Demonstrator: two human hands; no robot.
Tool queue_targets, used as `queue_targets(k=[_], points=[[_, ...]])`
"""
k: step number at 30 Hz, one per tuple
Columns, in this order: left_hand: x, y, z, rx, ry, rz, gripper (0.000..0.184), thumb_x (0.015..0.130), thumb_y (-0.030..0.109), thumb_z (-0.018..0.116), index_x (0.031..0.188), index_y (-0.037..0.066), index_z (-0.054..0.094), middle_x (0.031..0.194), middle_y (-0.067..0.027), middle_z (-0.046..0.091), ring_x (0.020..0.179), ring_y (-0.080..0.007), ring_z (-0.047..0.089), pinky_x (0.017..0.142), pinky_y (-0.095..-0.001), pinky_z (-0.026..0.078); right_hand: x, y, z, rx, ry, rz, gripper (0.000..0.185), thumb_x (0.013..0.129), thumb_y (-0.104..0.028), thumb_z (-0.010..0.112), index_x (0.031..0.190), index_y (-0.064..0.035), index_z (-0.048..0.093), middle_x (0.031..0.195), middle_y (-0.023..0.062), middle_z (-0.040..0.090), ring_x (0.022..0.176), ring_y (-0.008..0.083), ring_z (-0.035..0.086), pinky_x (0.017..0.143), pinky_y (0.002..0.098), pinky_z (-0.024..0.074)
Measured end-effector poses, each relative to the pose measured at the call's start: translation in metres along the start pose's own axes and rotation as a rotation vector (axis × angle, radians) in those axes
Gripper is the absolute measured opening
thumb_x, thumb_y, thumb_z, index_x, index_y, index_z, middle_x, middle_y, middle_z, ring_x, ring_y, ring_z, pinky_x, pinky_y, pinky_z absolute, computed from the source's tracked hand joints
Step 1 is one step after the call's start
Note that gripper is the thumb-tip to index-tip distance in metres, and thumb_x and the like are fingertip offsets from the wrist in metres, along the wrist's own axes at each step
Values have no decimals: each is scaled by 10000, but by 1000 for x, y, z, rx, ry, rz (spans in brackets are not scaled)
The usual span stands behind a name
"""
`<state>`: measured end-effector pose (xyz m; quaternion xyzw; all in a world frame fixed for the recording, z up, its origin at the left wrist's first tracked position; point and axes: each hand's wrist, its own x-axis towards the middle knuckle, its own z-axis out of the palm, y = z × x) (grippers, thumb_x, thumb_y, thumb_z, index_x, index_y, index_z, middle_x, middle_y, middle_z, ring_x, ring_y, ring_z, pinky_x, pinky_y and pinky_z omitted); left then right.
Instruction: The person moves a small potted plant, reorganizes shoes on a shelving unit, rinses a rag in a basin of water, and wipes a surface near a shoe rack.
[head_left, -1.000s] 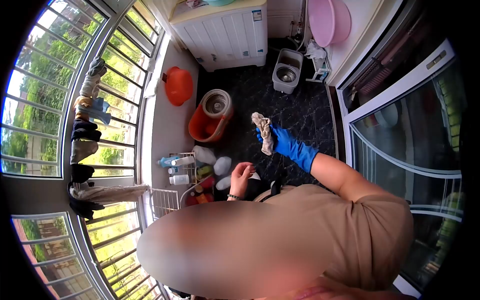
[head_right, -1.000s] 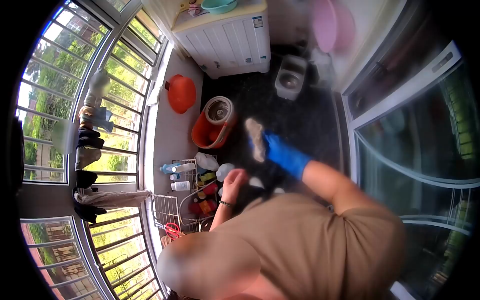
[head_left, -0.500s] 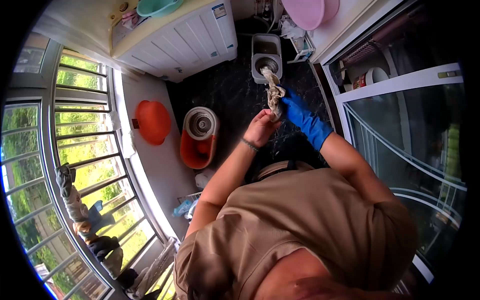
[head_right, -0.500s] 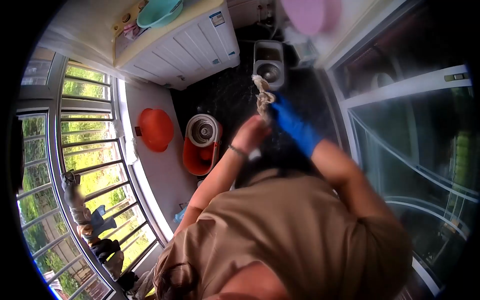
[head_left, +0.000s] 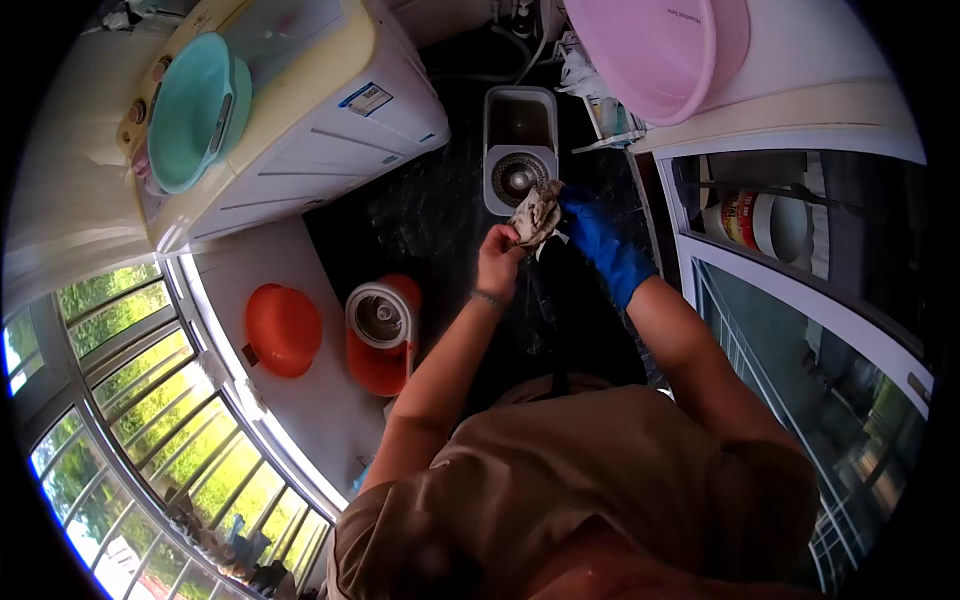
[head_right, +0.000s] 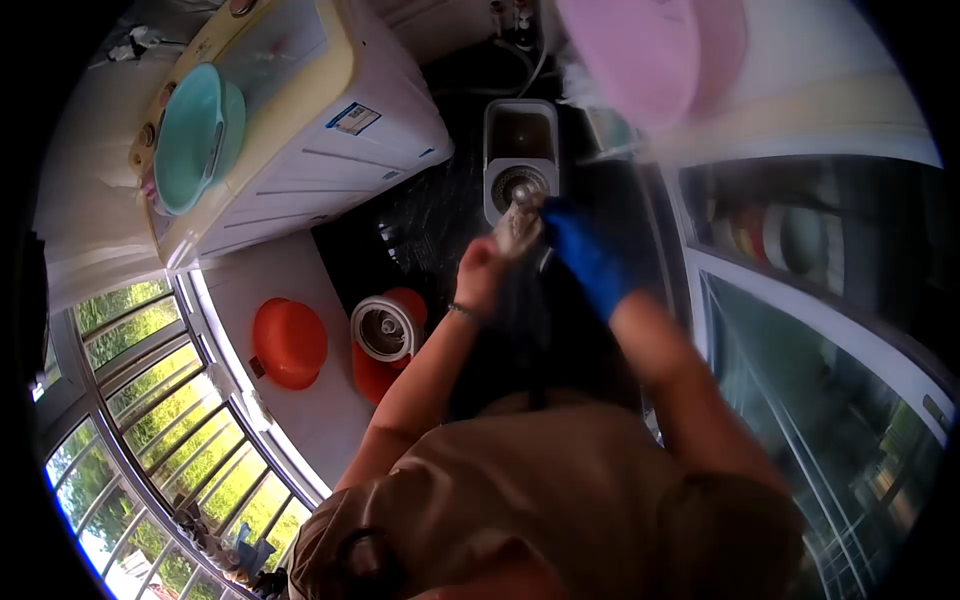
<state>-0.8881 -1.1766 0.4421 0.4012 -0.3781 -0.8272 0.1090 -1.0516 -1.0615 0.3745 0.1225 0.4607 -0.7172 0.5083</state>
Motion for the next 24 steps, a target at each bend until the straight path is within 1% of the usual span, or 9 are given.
queue_targets(k=[3, 6, 13, 15, 18, 19, 21, 23, 24], points=[[100, -10, -2, 102, 74, -66, 392, 698, -194, 458, 991, 55, 534, 996, -40, 592, 948, -137, 580, 855, -251, 462, 71, -30, 3, -64, 75, -16, 394, 876, -53, 592, 1262, -111, 537, 1117, 51, 610, 1021, 194, 600, 874, 330, 514], [204, -23, -7, 127, 109, 98, 567, 718, -204, 436, 1235, 16, 515, 1242, -113, 556, 1192, -206, 525, 1004, -295, 412, 172, -24, -32, -220, 196, -121, 400, 870, -24, 551, 1264, -94, 537, 1053, 16, 602, 896, 108, 596, 778, 239, 506], [447, -108, -47, 305, 78, 122, 648, 744, -181, 440, 1360, 20, 439, 1265, -125, 558, 1189, -232, 531, 1007, -311, 416, 378, 30, -114, -334, 334, -380, 311, 865, -24, 583, 1175, -47, 577, 950, 5, 598, 790, 62, 564, 700, 207, 476], [499, -132, -66, 792, -14, 315, 656, 773, -122, 484, 1400, 46, 394, 1272, -154, 558, 1174, -275, 545, 992, -321, 428, 430, 51, -136, -359, 327, -450, 306, 849, -14, 592, 1155, -28, 574, 958, 26, 607, 843, 99, 581, 739, 235, 486], [544, -168, -83, 1090, 47, 328, 668, 797, -49, 527, 1429, 89, 359, 1313, -176, 524, 1183, -315, 533, 982, -336, 435, 471, 62, -144, -643, 383, -607, 343, 821, -57, 642, 1152, -7, 566, 958, 60, 614, 888, 173, 595, 800, 279, 490], [555, -176, -87, 1101, 43, 306, 668, 797, -49, 527, 1429, 89, 359, 1313, -176, 524, 1183, -315, 533, 982, -336, 435, 483, 69, -148, -743, 388, -499, 391, 797, -81, 667, 1166, -7, 560, 1009, 107, 611, 949, 225, 591, 843, 317, 483], [576, -184, -89, 674, 133, -246, 694, 811, -15, 534, 1455, 128, 318, 1376, -179, 464, 1235, -304, 487, 994, -346, 421, 515, 91, -164, -840, 394, -370, 441, 773, -105, 692, 1181, -8, 554, 1059, 154, 607, 1010, 276, 587, 887, 356, 477], [591, -197, -90, 562, 170, -303, 642, 871, 65, 543, 1462, 137, 302, 1433, -163, 403, 1282, -287, 434, 1020, -354, 391, 547, 113, -177, -1432, 586, -699, 525, 741, -154, 722, 1221, -38, 543, 1176, 236, 553, 1123, 357, 535, 944, 417, 449], [600, -207, -90, 533, 233, -300, 624, 878, 107, 549, 1457, 160, 320, 1415, -133, 424, 1253, -264, 453, 995, -356, 401, 538, 78, -154, -1285, 359, -381, 538, 763, -185, 697, 1260, -73, 526, 1287, 274, 477, 1222, 405, 447, 981, 469, 419]])
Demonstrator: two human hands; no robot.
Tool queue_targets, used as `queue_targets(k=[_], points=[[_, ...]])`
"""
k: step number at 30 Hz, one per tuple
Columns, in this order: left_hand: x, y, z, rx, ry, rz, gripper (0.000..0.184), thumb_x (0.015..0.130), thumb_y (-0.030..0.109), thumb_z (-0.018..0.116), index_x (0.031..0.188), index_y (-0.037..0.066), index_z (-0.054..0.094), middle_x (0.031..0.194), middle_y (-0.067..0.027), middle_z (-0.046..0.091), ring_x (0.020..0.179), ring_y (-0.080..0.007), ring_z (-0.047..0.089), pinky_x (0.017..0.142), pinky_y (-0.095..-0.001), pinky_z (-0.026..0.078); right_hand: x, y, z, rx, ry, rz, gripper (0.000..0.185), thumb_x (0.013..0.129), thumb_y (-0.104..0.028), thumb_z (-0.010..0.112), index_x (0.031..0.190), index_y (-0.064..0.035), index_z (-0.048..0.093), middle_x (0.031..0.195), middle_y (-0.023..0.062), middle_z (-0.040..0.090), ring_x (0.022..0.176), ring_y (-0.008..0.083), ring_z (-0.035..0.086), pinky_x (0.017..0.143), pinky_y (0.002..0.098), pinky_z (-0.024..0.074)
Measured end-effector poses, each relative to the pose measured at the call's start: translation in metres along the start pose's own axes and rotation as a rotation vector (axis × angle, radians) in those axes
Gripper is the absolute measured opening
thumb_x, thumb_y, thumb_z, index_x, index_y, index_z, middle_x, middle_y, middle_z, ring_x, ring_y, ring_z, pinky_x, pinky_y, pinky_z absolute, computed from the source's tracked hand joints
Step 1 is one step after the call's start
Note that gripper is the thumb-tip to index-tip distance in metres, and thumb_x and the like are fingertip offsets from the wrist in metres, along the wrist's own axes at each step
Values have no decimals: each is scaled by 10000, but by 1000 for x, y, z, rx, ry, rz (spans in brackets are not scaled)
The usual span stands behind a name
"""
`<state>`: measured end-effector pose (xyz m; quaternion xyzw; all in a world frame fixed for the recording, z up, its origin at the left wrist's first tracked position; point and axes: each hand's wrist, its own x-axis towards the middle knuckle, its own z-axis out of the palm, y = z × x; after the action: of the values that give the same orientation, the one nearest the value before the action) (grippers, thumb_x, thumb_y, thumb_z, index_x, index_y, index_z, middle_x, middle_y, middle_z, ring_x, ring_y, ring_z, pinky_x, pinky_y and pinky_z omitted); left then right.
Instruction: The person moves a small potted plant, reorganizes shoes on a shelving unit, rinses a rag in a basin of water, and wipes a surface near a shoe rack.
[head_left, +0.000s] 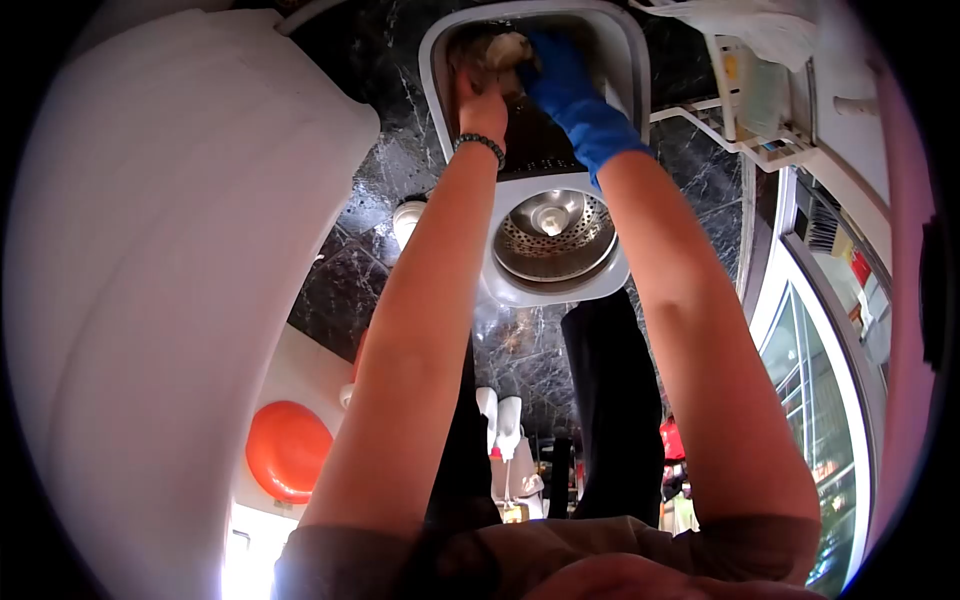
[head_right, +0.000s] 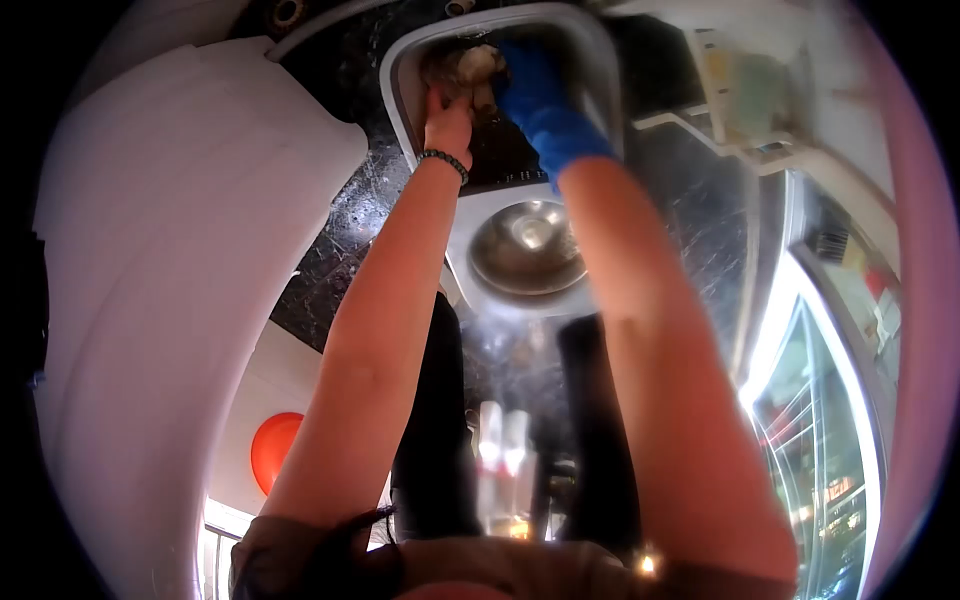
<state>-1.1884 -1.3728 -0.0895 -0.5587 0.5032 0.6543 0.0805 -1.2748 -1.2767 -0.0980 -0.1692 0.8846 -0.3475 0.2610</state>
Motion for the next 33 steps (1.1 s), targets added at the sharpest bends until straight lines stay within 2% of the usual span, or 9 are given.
queue_targets(k=[9, 12, 13, 14, 17, 21, 24, 29, 33], points=[[61, -8, 18, -525, 94, -416, 509, 977, 470, 427, 1342, 117, 466, 1314, -89, 527, 1152, -273, 538, 980, -439, 440, 52, 32, 47, -211, -192, 123, 321, 788, -222, 660, 1060, -53, 633, 1071, 199, 627, 1022, 361, 591, 889, 440, 469], [33, 25, 13, -853, -147, -533, 536, 948, 579, 376, 1203, 144, 557, 1158, -78, 604, 1038, -252, 566, 866, -427, 476, -3, -26, 17, -92, 166, -242, 267, 782, -213, 671, 991, -51, 641, 986, 180, 638, 882, 348, 626, 781, 413, 505], [43, 10, 7, -858, -150, -530, 536, 948, 579, 376, 1203, 144, 557, 1158, -78, 604, 1038, -252, 566, 866, -427, 476, -18, -39, 15, 212, 107, -94, 264, 782, -227, 691, 971, -49, 640, 947, 166, 633, 847, 319, 627, 767, 390, 505], [65, -29, -4, -1113, -711, -350, 494, 943, 566, 401, 1126, 140, 571, 1099, -78, 611, 1004, -263, 568, 848, -416, 479, -30, -46, 15, 516, 43, 59, 265, 783, -240, 710, 950, -47, 638, 907, 151, 628, 812, 290, 629, 753, 368, 504], [45, -31, -4, -1607, -932, -683, 405, 921, 521, 470, 976, 134, 574, 935, -77, 613, 883, -296, 577, 802, -390, 491, -42, -65, -2, 626, -36, 5, 273, 806, -270, 724, 940, -48, 641, 869, 122, 626, 799, 233, 630, 732, 321, 500], [-8, 16, 20, -612, -85, -438, 296, 907, 434, 554, 1007, 156, 573, 768, -3, 557, 670, -204, 535, 686, -381, 496, -12, -21, 6, 443, -76, 165, 347, 890, -383, 623, 977, -51, 672, 882, 146, 683, 781, 245, 666, 724, 335, 516], [-8, 19, 15, -545, -167, -353, 439, 927, 455, 545, 1225, 133, 522, 1165, -52, 587, 1076, -220, 541, 982, -433, 409, 32, 28, 22, 1, -57, 3, 296, 928, -306, 557, 1041, -55, 665, 976, 168, 682, 838, 306, 655, 777, 365, 513], [9, 7, 10, -668, 2, -305, 491, 940, 540, 481, 1249, 159, 484, 1220, -52, 540, 1096, -209, 511, 1000, -467, 379, 41, 31, 25, -370, -125, 196, 235, 939, -229, 534, 1059, -58, 640, 1014, 180, 654, 901, 350, 626, 797, 370, 504], [37, -8, 3, -995, -478, -335, 567, 963, 520, 424, 1371, 127, 412, 1311, -118, 491, 1186, -244, 468, 1045, -421, 365, -22, -33, 17, 545, -84, 14, 229, 882, -231, 652, 997, -35, 622, 895, 92, 657, 816, 198, 631, 749, 330, 498]])
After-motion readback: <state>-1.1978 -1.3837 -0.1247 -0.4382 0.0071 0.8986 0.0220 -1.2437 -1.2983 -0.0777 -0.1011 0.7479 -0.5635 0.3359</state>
